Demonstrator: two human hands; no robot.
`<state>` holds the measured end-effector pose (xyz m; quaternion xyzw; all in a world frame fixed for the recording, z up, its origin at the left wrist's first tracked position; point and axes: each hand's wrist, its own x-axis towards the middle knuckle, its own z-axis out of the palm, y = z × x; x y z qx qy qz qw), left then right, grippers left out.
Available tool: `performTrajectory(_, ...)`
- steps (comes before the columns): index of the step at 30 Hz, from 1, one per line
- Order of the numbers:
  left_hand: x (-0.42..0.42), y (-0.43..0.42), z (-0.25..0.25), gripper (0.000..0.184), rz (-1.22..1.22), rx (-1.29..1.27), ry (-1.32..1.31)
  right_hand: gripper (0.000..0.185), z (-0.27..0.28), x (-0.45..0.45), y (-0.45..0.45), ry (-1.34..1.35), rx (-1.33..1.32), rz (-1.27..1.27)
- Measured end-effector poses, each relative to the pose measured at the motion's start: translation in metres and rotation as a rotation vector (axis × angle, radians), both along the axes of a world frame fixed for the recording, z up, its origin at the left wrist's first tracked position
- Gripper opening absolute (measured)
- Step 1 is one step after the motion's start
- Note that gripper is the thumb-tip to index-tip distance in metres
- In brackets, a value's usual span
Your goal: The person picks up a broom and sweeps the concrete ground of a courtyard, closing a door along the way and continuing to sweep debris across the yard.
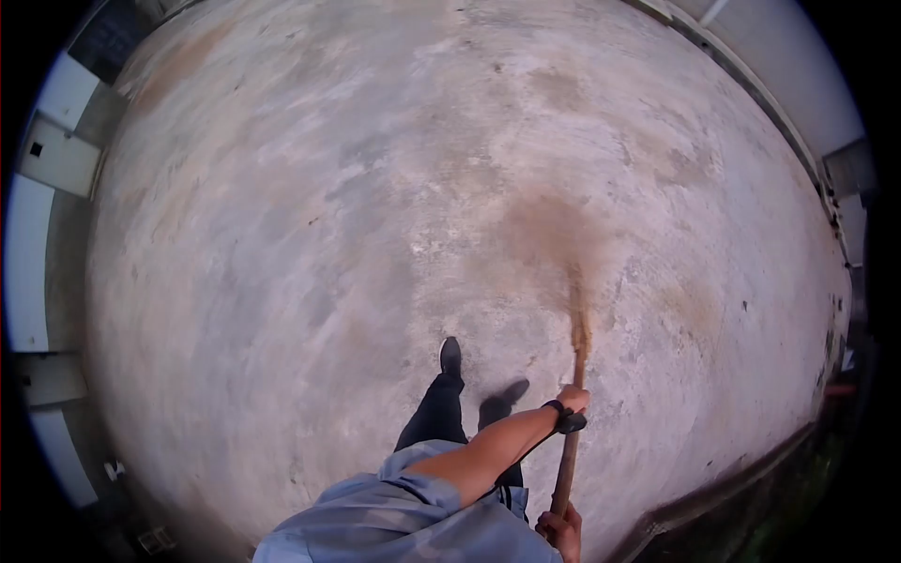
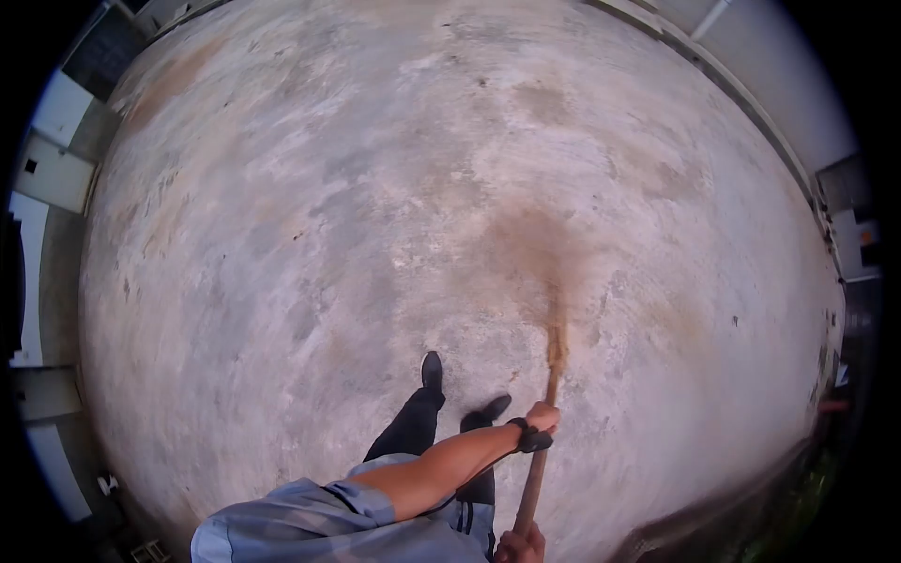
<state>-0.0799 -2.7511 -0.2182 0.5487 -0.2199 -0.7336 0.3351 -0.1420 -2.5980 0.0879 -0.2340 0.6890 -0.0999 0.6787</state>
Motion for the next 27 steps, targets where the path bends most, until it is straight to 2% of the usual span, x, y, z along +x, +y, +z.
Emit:
performTrajectory(1, 0.004, -0.018, 0.03, 0.011, -0.072, 0.124, -0.002, 0.017, 0.007, 0.014, -0.008, 0.006, -0.028, -0.032)
performTrajectory(2, -0.013, -0.017, 0.027, 0.016, 0.069, 0.008, 0.065, 0.017, 0.013, 0.016, -0.013, 0.029, 0.004, 0.003)
performTrajectory(3, -0.007, -0.026, 0.054, 0.018, 0.097, 0.12, 0.178, 0.017, 0.02, 0.018, -0.015, 0.018, -0.016, -0.018)
performTrajectory(5, -0.02, -0.031, 0.07, 0.016, 0.039, 0.242, 0.233, 0.021, 0.043, 0.009, -0.017, 0.037, -0.016, 0.056)
performTrajectory(7, -0.016, -0.024, 0.089, 0.015, 0.343, 0.394, 0.466, 0.028, 0.046, -0.004, -0.017, 0.041, -0.017, 0.097)
performTrajectory(9, -0.014, -0.018, 0.061, 0.016, 0.432, 0.341, 0.377, 0.037, 0.031, -0.03, -0.014, -0.012, -0.024, 0.192)
performTrajectory(10, 0.008, -0.014, 0.063, 0.015, 0.497, 0.376, 0.434, 0.042, 0.013, -0.044, -0.014, -0.072, -0.042, 0.263)
performTrajectory(11, 0.028, -0.013, 0.065, 0.013, 0.631, 0.396, 0.465, 0.042, 0.007, -0.041, -0.025, -0.079, -0.056, 0.251)
performTrajectory(13, 0.076, -0.012, 0.053, 0.01, 0.74, 0.39, 0.424, 0.028, -0.006, -0.027, -0.06, -0.183, 0.075, 0.357)
performTrajectory(14, 0.102, -0.012, 0.044, 0.009, 0.805, 0.33, 0.42, 0.033, -0.022, -0.024, -0.079, -0.292, 0.118, 0.384)
performTrajectory(15, 0.128, -0.014, 0.032, 0.009, 0.865, 0.331, 0.257, 0.031, -0.044, -0.022, -0.101, -0.285, 0.183, 0.483)
performTrajectory(16, 0.157, -0.006, 0.019, 0.011, 0.884, 0.183, 0.267, 0.021, -0.045, -0.002, -0.122, -0.325, 0.112, 0.539)
performTrajectory(17, 0.19, 0.0, 0.005, 0.013, 0.828, 0.145, 0.199, 0.021, -0.056, 0.018, -0.149, -0.381, 0.109, 0.71)
performTrajectory(19, 0.262, 0.009, -0.007, 0.017, 0.931, 0.098, 0.243, 0.018, -0.076, 0.07, -0.191, -0.454, 0.058, 0.842)
performTrajectory(20, 0.297, 0.018, -0.01, 0.02, 0.986, 0.071, 0.299, 0.018, -0.077, 0.101, -0.203, -0.615, 0.136, 0.701)
performTrajectory(21, 0.33, 0.024, -0.014, 0.023, 1.037, 0.047, 0.373, 0.02, -0.108, 0.124, -0.213, -0.653, 0.031, 0.802)
performTrajectory(22, 0.36, 0.031, -0.021, 0.025, 1.093, 0.039, 0.434, 0.023, -0.133, 0.154, -0.226, -0.763, 0.292, 0.752)
performTrajectory(23, 0.389, 0.03, -0.028, 0.028, 1.139, 0.03, 0.488, 0.018, -0.162, 0.189, -0.233, -0.691, 0.272, 0.789)
performTrajectory(24, 0.418, 0.036, -0.041, 0.027, 1.236, 0.048, 0.27, 0.013, -0.161, 0.225, -0.245, -0.755, 0.18, 0.924)
performTrajectory(26, 0.474, 0.043, -0.071, 0.024, 1.198, -0.126, 0.094, 0.013, -0.156, 0.28, -0.262, -0.633, 0.08, 0.941)
performTrajectory(27, 0.49, 0.042, -0.071, 0.024, 1.224, -0.095, 0.028, 0.013, -0.155, 0.298, -0.263, -0.619, 0.07, 0.949)
